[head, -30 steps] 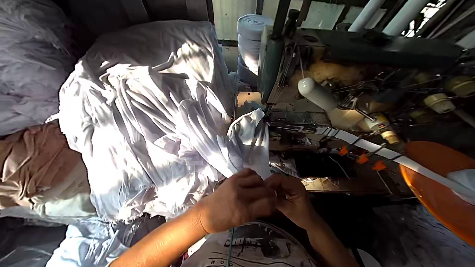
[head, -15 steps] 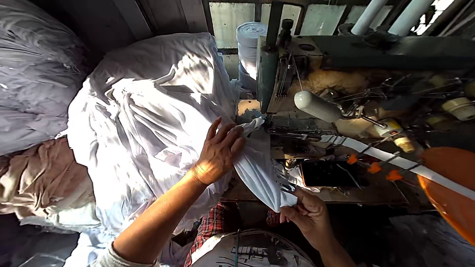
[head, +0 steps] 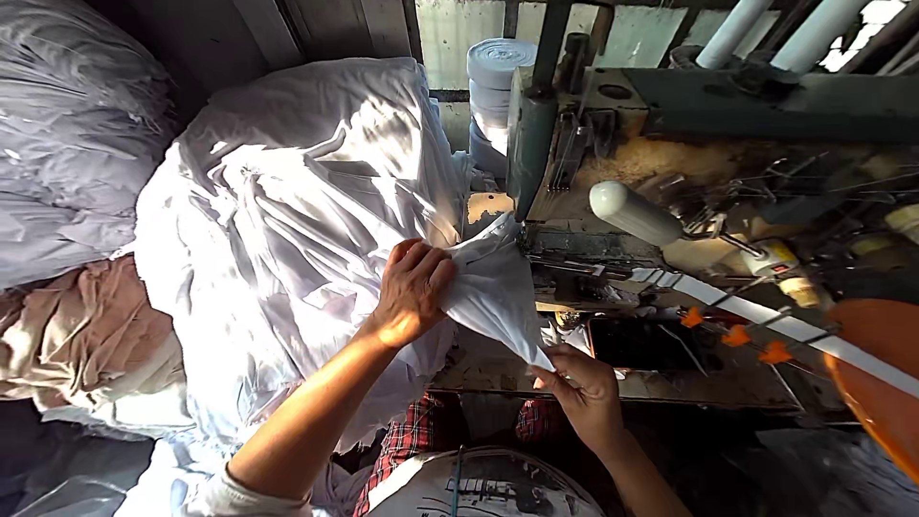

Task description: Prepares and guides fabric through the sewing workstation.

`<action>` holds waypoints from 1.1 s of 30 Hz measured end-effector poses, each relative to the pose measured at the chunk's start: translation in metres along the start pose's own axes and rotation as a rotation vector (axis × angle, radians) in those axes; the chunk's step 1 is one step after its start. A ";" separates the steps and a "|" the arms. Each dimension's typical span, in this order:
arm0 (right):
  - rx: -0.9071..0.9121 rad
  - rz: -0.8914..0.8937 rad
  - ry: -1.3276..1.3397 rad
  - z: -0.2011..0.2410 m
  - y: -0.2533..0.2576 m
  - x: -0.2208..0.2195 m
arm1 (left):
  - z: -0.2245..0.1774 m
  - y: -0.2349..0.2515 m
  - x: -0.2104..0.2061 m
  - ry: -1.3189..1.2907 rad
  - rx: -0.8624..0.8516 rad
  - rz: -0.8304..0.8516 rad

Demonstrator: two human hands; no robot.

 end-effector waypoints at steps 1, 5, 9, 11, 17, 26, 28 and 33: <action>0.000 -0.005 0.004 -0.002 0.005 -0.001 | 0.006 0.006 -0.003 0.008 0.000 0.007; -0.015 -0.016 0.028 -0.010 0.023 -0.005 | 0.033 0.017 -0.023 0.048 0.054 -0.041; 0.005 -0.055 -0.009 -0.019 0.043 -0.012 | 0.054 0.006 -0.038 -0.079 0.271 0.078; 0.007 -0.084 -0.015 -0.023 0.047 -0.012 | 0.051 0.001 -0.037 -0.224 0.337 0.254; 0.047 -0.096 0.097 -0.025 0.044 -0.012 | -0.038 0.043 -0.027 -0.473 -0.123 0.405; 0.107 -0.087 0.112 -0.019 0.044 -0.014 | -0.037 0.044 -0.030 -0.074 -0.187 0.342; 0.095 -0.085 0.104 -0.023 0.042 -0.013 | -0.044 0.036 -0.024 -0.078 -0.304 0.292; 0.077 -0.065 0.100 -0.031 0.051 -0.011 | -0.046 0.032 -0.020 -0.146 -0.366 0.235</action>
Point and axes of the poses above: each hand's wrist, its own y-axis towards the middle knuckle, its own x-axis out of the back of the hand, z = x × y, the point moved 7 cm from there along y, towards the middle knuckle, and after that the axes turned 9 degrees about -x, right-handed, at the moved point
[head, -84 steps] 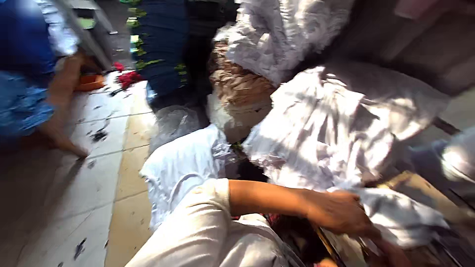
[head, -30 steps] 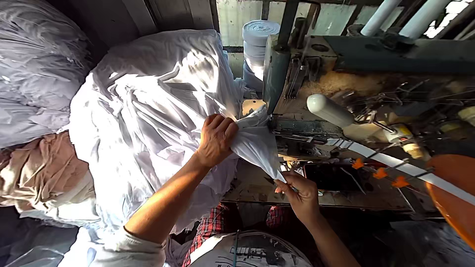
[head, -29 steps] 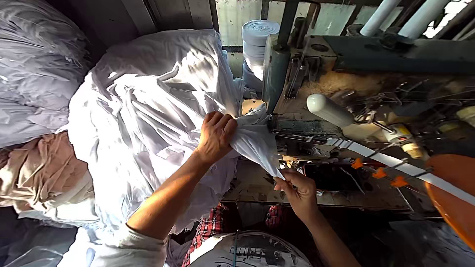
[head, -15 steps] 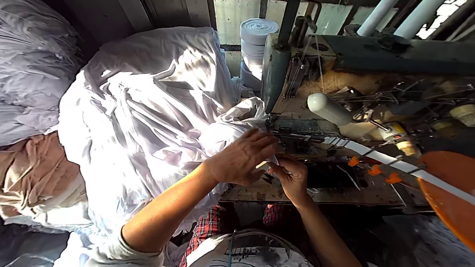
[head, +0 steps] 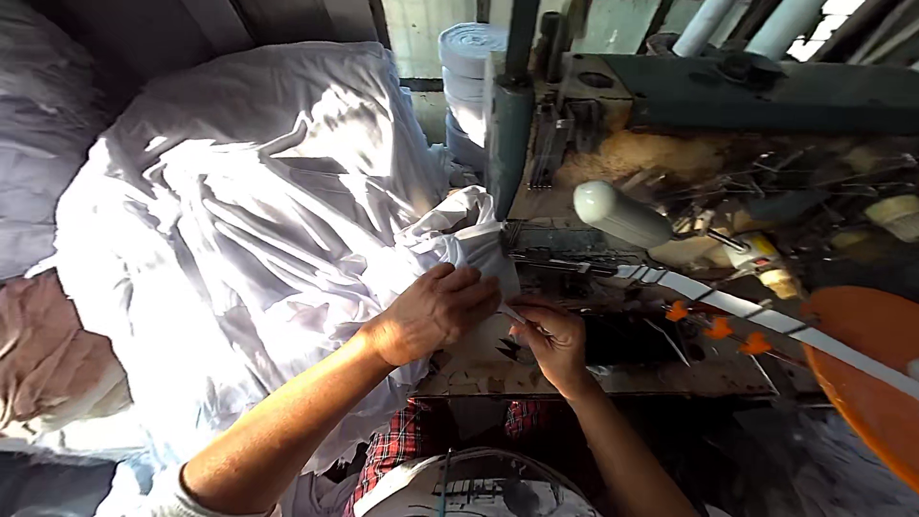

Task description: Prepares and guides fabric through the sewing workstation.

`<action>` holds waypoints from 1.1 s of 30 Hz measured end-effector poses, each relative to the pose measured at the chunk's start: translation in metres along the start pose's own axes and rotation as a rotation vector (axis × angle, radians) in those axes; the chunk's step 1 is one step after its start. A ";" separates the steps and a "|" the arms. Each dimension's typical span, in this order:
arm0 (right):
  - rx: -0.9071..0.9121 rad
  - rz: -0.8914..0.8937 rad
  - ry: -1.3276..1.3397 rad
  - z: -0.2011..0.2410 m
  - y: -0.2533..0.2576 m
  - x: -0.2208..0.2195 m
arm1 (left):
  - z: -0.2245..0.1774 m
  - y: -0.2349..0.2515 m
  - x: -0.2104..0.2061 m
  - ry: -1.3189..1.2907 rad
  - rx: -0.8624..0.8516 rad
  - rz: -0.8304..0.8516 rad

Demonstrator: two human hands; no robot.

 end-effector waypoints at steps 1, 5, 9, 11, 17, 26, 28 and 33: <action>0.005 -0.006 -0.012 -0.001 0.004 0.000 | 0.003 0.001 -0.002 -0.017 0.029 0.022; 0.005 -0.017 -0.069 -0.004 0.018 0.000 | 0.013 0.005 -0.008 -0.051 0.069 0.048; -0.060 0.021 -0.128 -0.006 0.025 -0.001 | 0.027 0.002 -0.015 -0.029 0.154 0.022; -0.034 0.020 -0.244 -0.004 0.025 -0.003 | 0.036 0.000 -0.021 -0.033 0.210 0.048; 0.140 -0.013 -0.723 0.015 0.020 -0.011 | 0.044 -0.005 -0.029 -0.073 0.320 0.118; 0.104 0.055 -0.832 0.016 -0.053 -0.006 | 0.053 -0.026 -0.027 -0.211 0.759 0.069; 0.030 0.107 -0.917 0.007 -0.068 -0.004 | 0.054 -0.037 -0.018 -0.236 0.804 -0.001; 0.027 0.093 -1.001 -0.010 -0.085 -0.001 | 0.062 -0.105 0.000 -0.075 0.966 -0.097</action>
Point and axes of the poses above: each hand's wrist, its own y-axis towards the middle knuckle, its own x-axis out of the back of the hand, z = x × y, the point moved 7 cm from there along y, towards the middle knuckle, and after that the axes turned 9 degrees about -x, right-handed, at the moved point
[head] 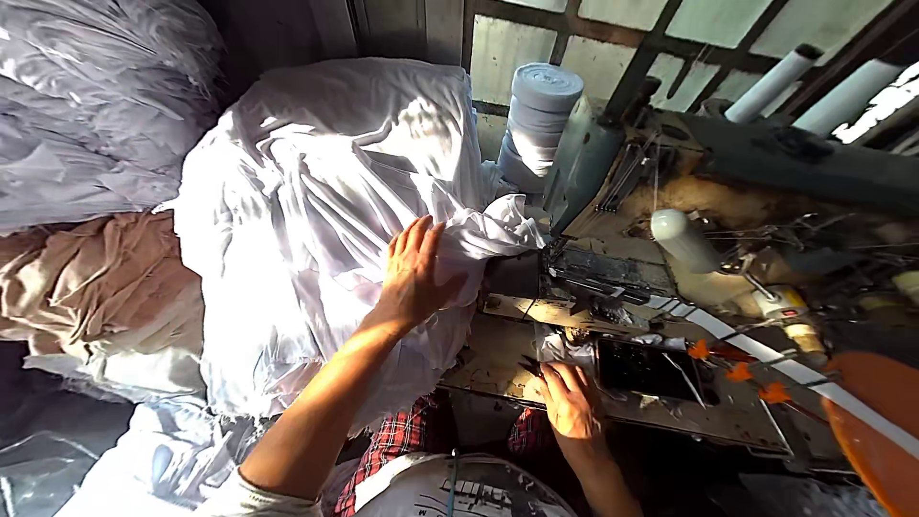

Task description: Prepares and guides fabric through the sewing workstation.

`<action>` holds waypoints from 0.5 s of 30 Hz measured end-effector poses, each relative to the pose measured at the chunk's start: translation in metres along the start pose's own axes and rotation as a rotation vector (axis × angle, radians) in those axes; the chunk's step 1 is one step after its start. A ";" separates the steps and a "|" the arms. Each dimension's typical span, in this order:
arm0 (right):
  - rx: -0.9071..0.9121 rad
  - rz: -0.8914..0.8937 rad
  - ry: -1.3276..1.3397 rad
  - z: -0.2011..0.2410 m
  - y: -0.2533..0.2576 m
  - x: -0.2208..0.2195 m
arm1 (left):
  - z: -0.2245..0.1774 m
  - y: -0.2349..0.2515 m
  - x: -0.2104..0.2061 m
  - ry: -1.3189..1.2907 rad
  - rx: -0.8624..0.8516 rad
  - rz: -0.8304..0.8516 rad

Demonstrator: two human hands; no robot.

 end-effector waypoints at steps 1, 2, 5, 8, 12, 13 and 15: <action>0.006 -0.016 -0.018 0.001 0.002 0.000 | 0.010 -0.008 -0.002 0.025 0.020 0.033; 0.001 -0.020 -0.031 0.001 0.004 0.000 | 0.015 -0.014 -0.006 0.051 0.011 0.071; -0.108 -0.024 0.009 -0.001 0.015 0.010 | 0.010 -0.022 -0.004 0.040 -0.148 0.015; -0.221 -0.035 -0.033 -0.004 0.032 0.023 | 0.002 -0.011 0.035 -0.224 -0.031 0.029; -0.284 0.066 -0.131 -0.013 0.036 0.012 | -0.011 0.023 0.113 -0.571 -0.131 0.064; -0.260 0.078 -0.144 -0.014 0.034 0.009 | -0.017 0.034 0.131 -0.561 -0.192 0.106; -0.207 0.078 -0.143 -0.012 0.030 0.005 | -0.021 0.056 0.161 -0.291 -0.283 0.144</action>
Point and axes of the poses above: each hand's wrist, its own y-axis towards the middle knuckle, its own x-axis out of the back of the hand, z = x × y, the point moved 7 cm from there along y, towards the middle knuckle, and after that the axes turned 9 degrees about -x, right-handed, at the moved point
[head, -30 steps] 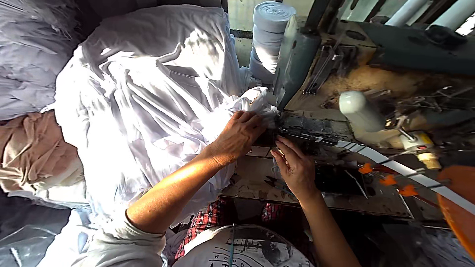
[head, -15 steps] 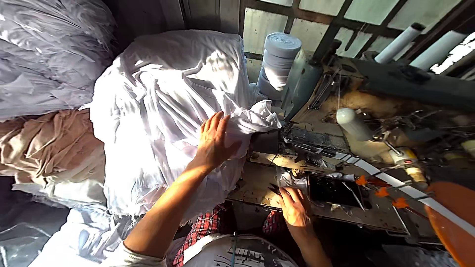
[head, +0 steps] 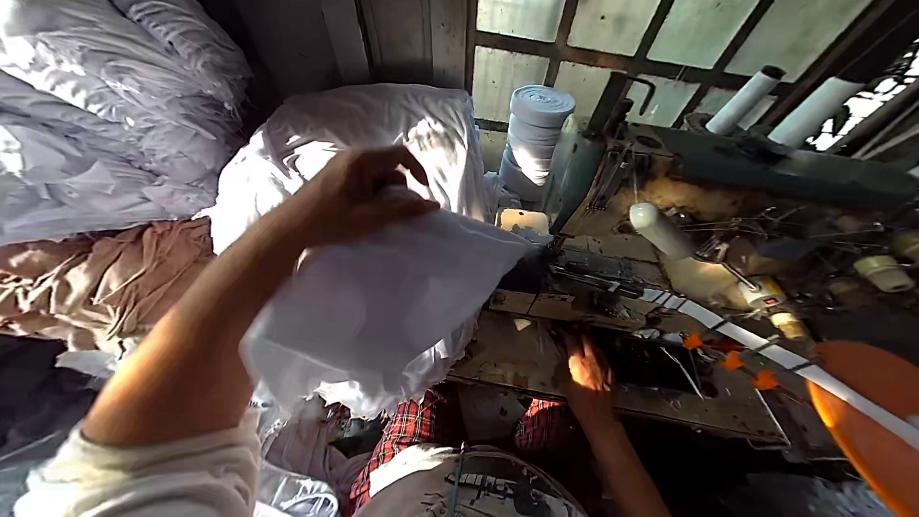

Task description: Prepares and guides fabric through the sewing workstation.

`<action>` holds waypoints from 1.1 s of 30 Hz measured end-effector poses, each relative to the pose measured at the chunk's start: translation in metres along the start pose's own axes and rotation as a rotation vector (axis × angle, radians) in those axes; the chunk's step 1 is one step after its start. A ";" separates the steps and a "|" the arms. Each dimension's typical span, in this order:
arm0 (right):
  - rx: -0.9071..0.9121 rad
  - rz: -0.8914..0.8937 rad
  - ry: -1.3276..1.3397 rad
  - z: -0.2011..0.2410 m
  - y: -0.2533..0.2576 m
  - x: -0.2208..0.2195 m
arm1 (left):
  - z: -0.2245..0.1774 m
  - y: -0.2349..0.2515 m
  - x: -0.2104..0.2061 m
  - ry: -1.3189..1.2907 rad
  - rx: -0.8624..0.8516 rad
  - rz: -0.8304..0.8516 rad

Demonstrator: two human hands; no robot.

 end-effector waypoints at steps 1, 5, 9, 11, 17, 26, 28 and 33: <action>0.030 -0.036 0.007 0.001 -0.002 0.000 | 0.004 0.007 0.011 0.162 0.015 0.024; 0.120 -0.091 0.132 0.014 -0.004 0.008 | 0.076 0.000 0.025 0.585 0.135 0.134; 0.181 0.040 0.378 0.035 -0.009 0.008 | 0.122 -0.051 0.007 0.556 0.207 0.199; 0.197 0.105 0.547 0.050 -0.012 -0.001 | 0.086 -0.055 -0.016 0.408 0.129 0.100; 0.366 0.533 0.915 0.127 -0.035 -0.022 | -0.052 -0.054 -0.173 0.257 -0.426 0.412; 0.055 0.501 1.199 0.122 -0.030 -0.023 | -0.025 -0.025 -0.148 0.046 -0.273 0.146; 0.008 0.333 1.262 0.133 -0.017 -0.017 | -0.043 -0.008 -0.144 -0.014 -0.300 0.062; -0.160 0.294 1.471 0.149 0.014 -0.005 | -0.046 0.025 -0.170 -0.402 -0.358 0.090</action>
Point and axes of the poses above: each hand's wrist, its own y-axis towards the middle knuckle, its own x-axis out of the back of the hand, z = x × y, the point moved 7 cm from there along y, towards the middle knuckle, and after that the axes turned 9 degrees about -x, right-handed, at the moved point
